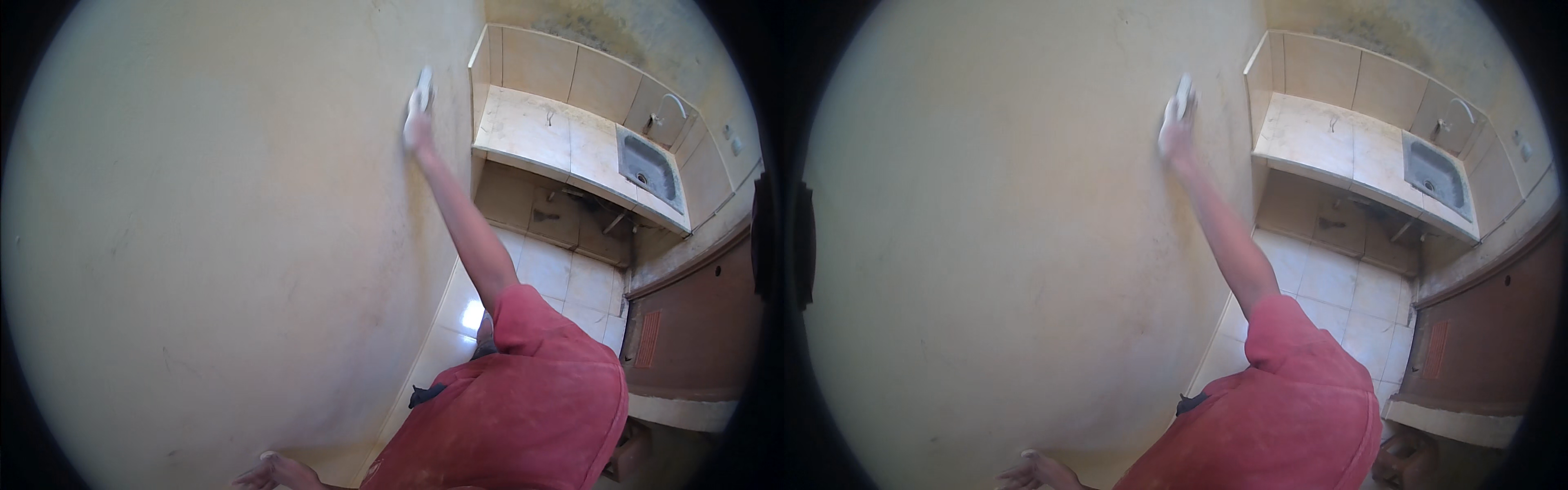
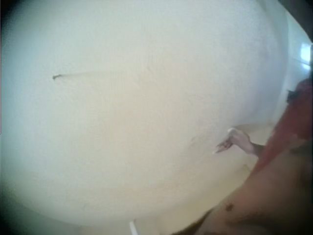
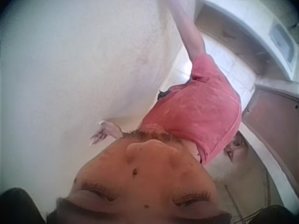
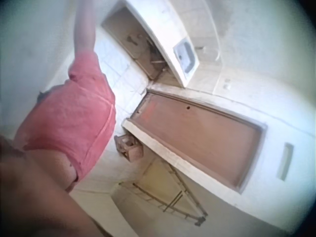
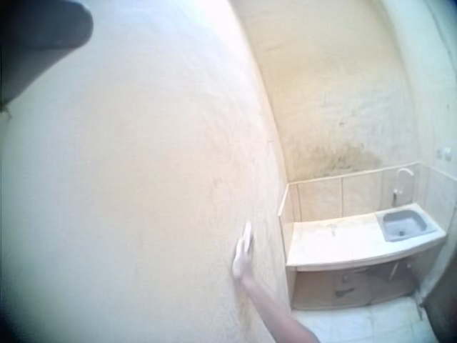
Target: The person wipes a wall with a white cloth, moving in vertical and circular motions across different sections. The person repeatedly rubs the same areas and occasionally pauses to touch the wall with bare hands.
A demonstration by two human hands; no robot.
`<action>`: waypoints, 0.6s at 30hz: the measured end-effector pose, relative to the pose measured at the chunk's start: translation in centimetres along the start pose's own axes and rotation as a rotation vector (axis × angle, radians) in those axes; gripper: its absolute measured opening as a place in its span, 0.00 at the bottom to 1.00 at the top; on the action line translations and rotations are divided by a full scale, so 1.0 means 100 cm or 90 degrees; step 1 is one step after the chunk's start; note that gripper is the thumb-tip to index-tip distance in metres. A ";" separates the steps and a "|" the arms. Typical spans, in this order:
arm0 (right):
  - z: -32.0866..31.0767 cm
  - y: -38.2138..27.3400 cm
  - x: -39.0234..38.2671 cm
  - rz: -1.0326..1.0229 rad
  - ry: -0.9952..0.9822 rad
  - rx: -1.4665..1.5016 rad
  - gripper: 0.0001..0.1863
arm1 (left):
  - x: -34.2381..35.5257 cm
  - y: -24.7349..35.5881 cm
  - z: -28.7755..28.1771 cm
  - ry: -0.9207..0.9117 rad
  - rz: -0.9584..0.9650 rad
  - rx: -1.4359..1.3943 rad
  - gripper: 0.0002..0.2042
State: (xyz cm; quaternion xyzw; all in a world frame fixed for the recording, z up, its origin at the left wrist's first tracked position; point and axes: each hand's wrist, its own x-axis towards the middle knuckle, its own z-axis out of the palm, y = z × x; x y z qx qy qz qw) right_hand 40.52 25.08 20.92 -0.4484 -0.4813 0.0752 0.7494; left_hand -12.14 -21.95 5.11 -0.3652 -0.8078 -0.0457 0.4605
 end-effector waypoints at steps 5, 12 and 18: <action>0.012 -0.102 -0.268 -0.023 -0.212 -0.003 0.37 | 0.013 0.004 0.003 0.020 -0.046 -0.022 0.37; 0.023 -0.023 -0.217 0.038 -0.075 -0.005 0.32 | 0.017 0.010 0.008 0.058 -0.091 -0.029 0.39; -0.010 0.132 -0.059 0.175 0.073 0.039 0.32 | 0.024 0.013 0.012 0.069 -0.112 -0.050 0.40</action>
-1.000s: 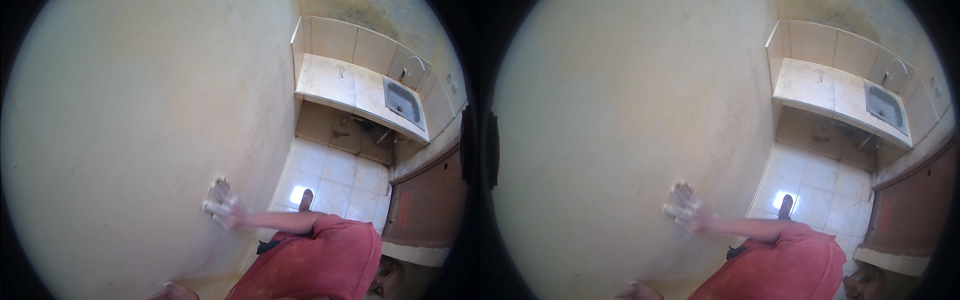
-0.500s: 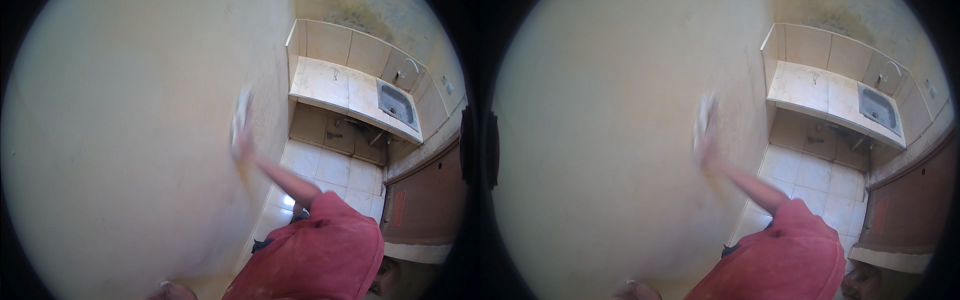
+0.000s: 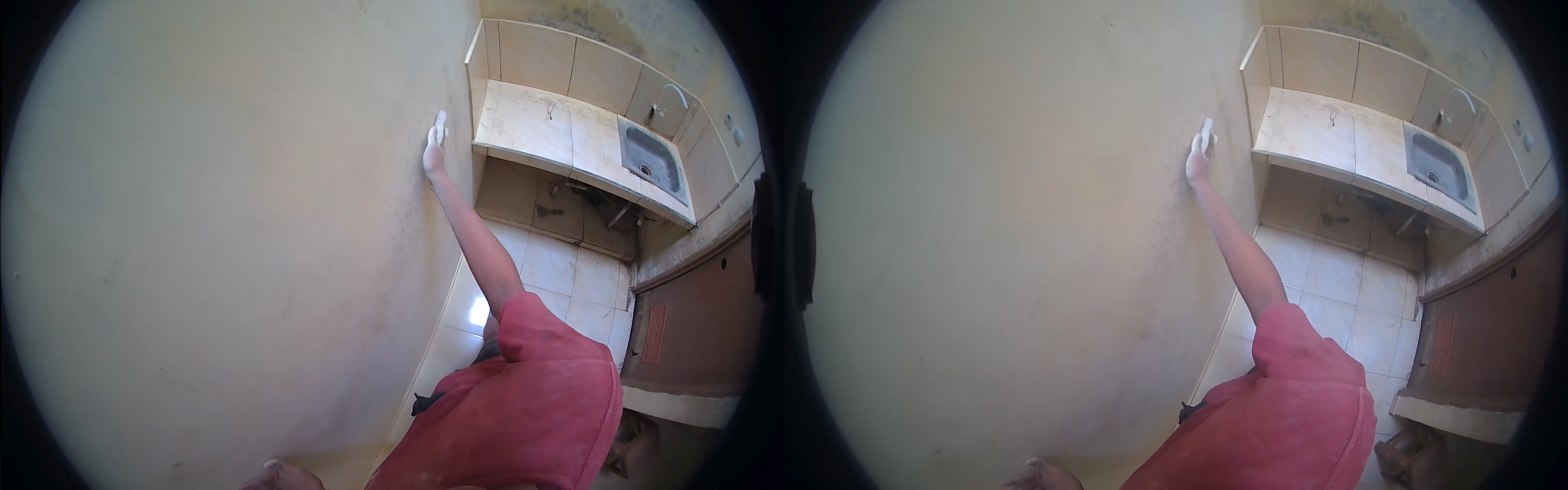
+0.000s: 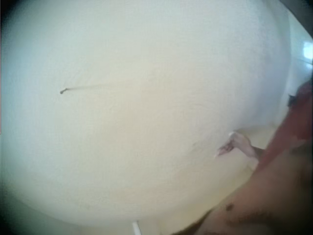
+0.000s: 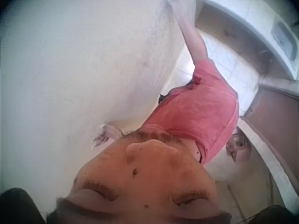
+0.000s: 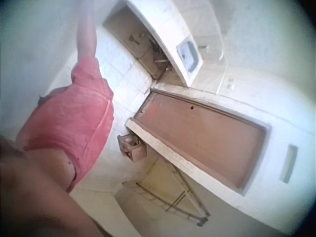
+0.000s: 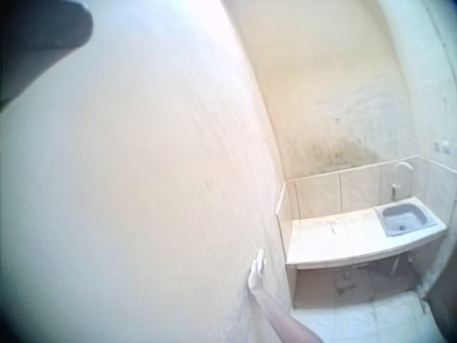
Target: The person wipes a wall with a white cloth, moving in vertical and circular motions across different sections. The person repeatedly rubs the same areas and occasionally pauses to touch the wall with bare hands.
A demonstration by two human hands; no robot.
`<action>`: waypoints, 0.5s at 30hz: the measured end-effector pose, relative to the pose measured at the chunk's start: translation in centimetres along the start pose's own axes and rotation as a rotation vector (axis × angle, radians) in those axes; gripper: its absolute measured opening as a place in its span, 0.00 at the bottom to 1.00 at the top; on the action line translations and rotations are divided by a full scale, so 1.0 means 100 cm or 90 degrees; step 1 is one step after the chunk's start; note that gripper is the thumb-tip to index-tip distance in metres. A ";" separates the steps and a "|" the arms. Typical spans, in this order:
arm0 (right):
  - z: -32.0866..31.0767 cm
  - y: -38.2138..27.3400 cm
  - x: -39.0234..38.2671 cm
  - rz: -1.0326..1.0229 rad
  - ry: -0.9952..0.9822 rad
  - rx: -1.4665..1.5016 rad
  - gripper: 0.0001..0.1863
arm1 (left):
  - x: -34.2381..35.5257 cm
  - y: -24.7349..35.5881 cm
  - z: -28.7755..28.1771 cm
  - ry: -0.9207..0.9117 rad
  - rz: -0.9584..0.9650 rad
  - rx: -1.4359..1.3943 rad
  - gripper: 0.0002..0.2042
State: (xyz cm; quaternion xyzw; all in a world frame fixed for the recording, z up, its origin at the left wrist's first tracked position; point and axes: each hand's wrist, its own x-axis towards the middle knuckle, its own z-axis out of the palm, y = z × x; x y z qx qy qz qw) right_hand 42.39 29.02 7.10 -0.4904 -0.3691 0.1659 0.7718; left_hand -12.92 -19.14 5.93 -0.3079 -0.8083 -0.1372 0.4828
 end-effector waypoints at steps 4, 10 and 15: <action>0.020 -0.034 -0.122 -0.016 -0.049 -0.032 0.33 | -0.006 -0.007 -0.003 0.018 -0.045 0.005 0.41; -0.022 -0.168 -0.361 -0.077 -0.414 -0.045 0.38 | 0.005 -0.003 0.006 0.041 -0.062 -0.027 0.42; 0.010 -0.164 -0.256 -0.183 -0.263 -0.019 0.35 | 0.005 -0.023 0.009 0.044 -0.099 -0.013 0.43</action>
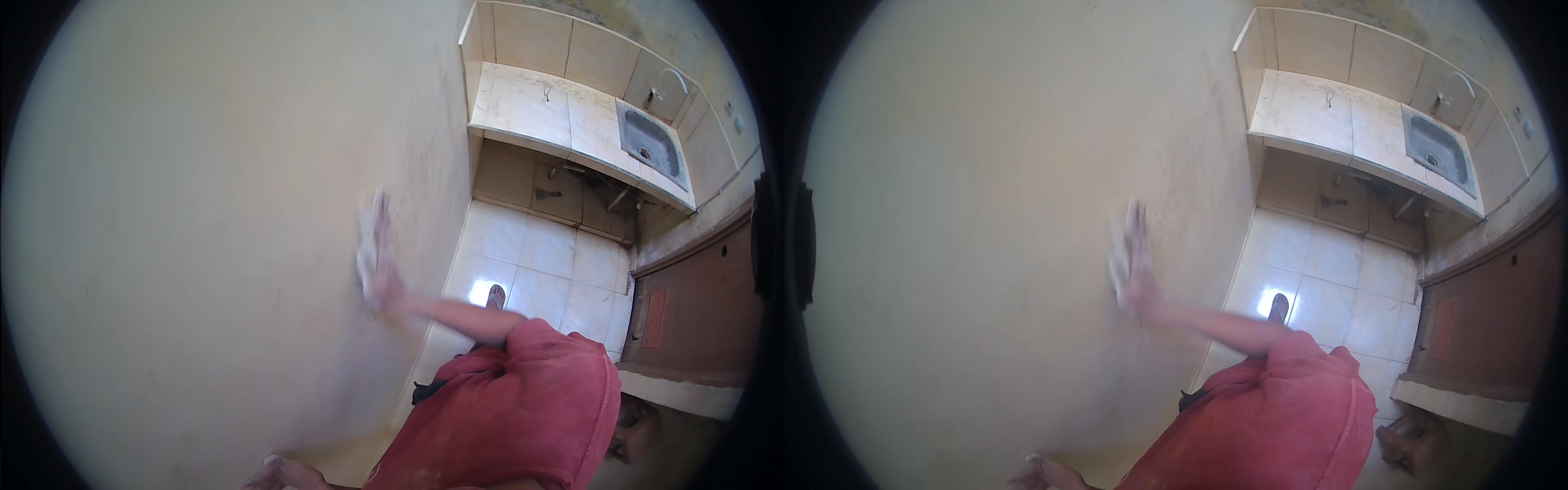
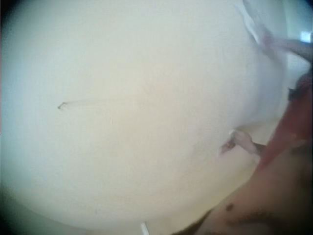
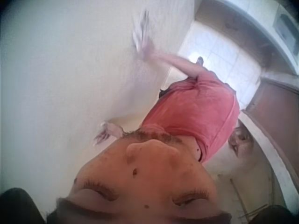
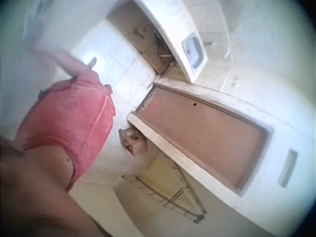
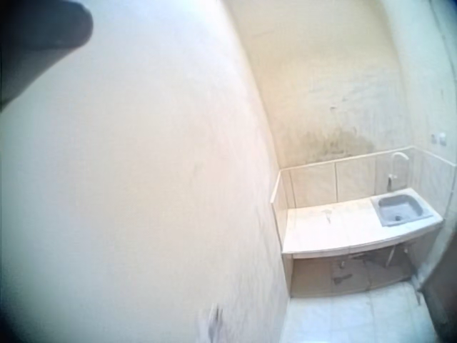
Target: The person wipes a wall with a white cloth, moving in vertical and circular motions across different sections. The person repeatedly rubs the same areas and occasionally pauses to touch the wall with bare hands.
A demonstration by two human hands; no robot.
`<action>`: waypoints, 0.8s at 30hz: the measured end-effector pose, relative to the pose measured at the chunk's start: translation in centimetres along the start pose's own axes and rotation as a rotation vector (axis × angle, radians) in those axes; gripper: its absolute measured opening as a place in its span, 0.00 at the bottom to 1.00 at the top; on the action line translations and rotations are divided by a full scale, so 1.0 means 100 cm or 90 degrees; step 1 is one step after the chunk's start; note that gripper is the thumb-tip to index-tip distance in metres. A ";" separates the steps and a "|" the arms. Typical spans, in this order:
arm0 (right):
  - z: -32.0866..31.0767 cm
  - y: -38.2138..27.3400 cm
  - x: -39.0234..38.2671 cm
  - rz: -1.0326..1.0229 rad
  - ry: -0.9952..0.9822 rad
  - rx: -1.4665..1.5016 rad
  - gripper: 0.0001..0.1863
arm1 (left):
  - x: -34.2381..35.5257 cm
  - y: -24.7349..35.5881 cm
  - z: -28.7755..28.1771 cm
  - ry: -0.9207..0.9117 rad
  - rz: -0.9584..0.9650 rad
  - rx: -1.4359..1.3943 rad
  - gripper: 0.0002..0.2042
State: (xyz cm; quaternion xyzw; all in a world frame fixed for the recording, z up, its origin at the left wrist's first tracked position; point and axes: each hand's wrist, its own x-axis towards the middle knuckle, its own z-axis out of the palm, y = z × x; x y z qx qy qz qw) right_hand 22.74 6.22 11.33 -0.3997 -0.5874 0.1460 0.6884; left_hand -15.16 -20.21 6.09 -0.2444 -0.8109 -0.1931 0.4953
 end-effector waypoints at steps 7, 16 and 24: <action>-0.048 0.070 0.182 0.072 0.207 0.012 0.33 | 0.016 0.014 0.019 0.004 -0.062 -0.044 0.45; 0.048 -0.014 -0.128 -0.075 -0.126 -0.035 0.43 | 0.008 0.020 0.025 0.000 -0.116 -0.053 0.47; -0.008 0.058 0.083 -0.002 0.102 -0.043 0.33 | 0.010 0.072 -0.019 -0.018 -0.074 -0.178 0.46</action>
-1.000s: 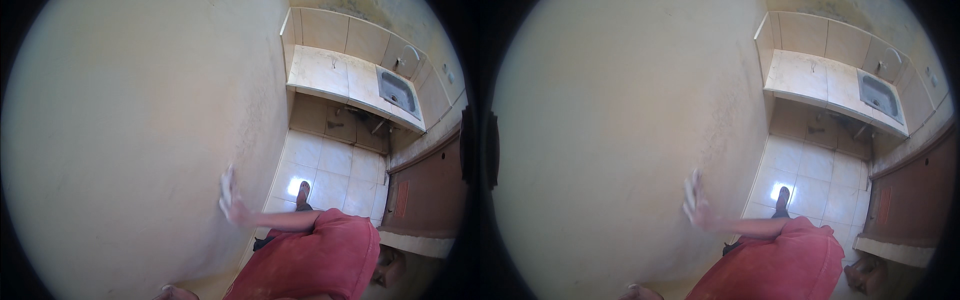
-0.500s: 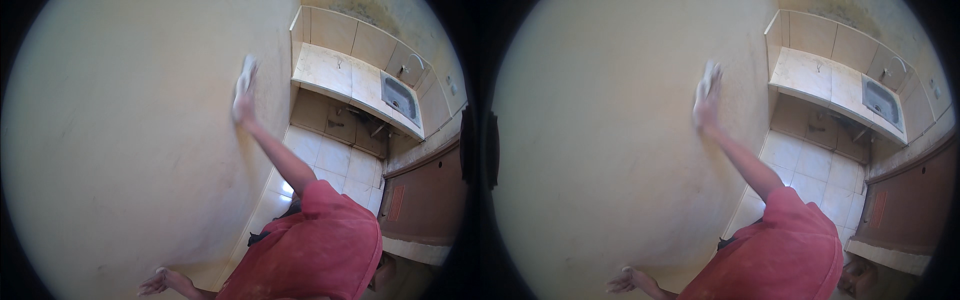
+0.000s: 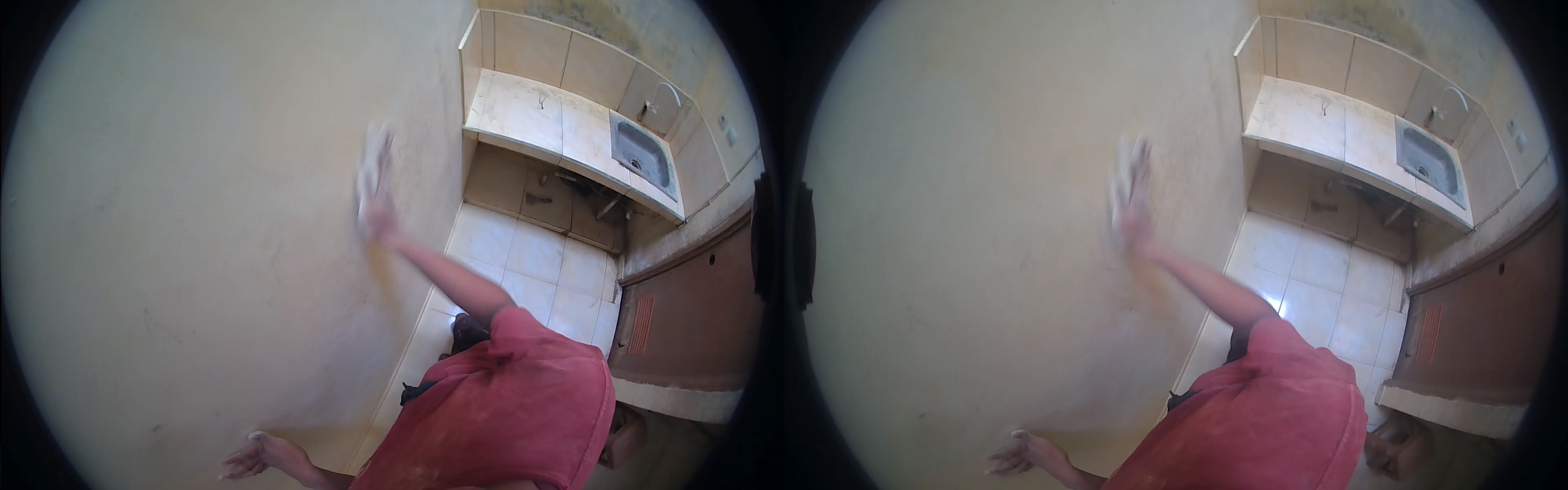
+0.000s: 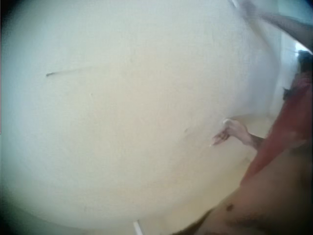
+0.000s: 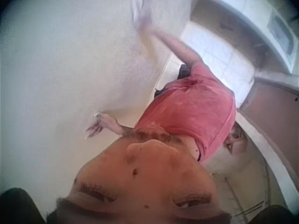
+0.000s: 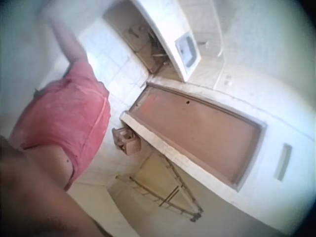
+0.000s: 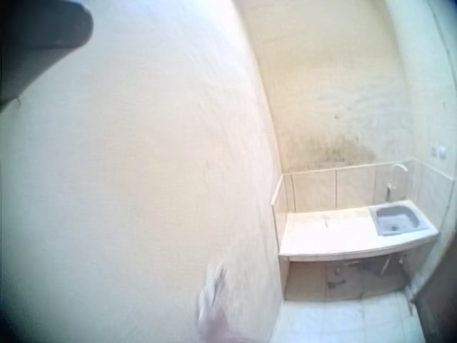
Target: The person wipes a wall with a white cloth, moving in vertical and circular motions across different sections. The person repeatedly rubs the same areas and occasionally pauses to touch the wall with bare hands.
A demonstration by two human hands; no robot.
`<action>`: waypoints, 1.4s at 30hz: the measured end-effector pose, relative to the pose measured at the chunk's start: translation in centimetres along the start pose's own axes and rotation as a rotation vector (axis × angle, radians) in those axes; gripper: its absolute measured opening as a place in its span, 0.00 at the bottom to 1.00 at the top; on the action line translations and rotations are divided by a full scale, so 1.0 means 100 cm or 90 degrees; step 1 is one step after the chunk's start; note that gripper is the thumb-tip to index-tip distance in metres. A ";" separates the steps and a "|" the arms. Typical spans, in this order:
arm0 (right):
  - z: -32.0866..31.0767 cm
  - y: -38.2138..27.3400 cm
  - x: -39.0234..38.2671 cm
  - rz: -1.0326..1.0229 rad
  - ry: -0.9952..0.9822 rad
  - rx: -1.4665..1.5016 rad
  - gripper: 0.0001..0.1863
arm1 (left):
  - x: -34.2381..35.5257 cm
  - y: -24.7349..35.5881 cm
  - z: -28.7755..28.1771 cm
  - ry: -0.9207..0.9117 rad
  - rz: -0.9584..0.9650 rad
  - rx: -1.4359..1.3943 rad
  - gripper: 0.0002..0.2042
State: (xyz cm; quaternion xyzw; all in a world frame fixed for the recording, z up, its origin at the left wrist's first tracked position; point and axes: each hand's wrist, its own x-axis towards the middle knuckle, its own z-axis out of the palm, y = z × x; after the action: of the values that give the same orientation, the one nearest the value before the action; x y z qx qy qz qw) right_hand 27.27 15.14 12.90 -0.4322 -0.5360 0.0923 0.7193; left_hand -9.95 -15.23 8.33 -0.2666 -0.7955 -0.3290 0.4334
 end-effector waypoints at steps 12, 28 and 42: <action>-0.013 -0.003 -0.001 0.040 -0.016 0.142 0.38 | 0.007 -0.026 -0.007 0.020 0.018 0.161 0.42; -0.064 0.123 0.214 0.128 0.094 0.062 0.34 | 0.015 0.064 -0.044 -0.135 -0.107 0.007 0.38; 0.003 0.008 -0.023 -0.135 -0.073 -0.017 0.37 | 0.016 -0.009 -0.043 -0.016 0.078 0.082 0.33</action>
State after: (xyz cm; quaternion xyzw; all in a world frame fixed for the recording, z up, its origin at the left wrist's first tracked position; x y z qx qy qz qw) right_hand 26.33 14.44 10.76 -0.3766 -0.6201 0.0331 0.6874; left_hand -9.15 -18.85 11.25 -0.2905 -0.8028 -0.2470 0.4585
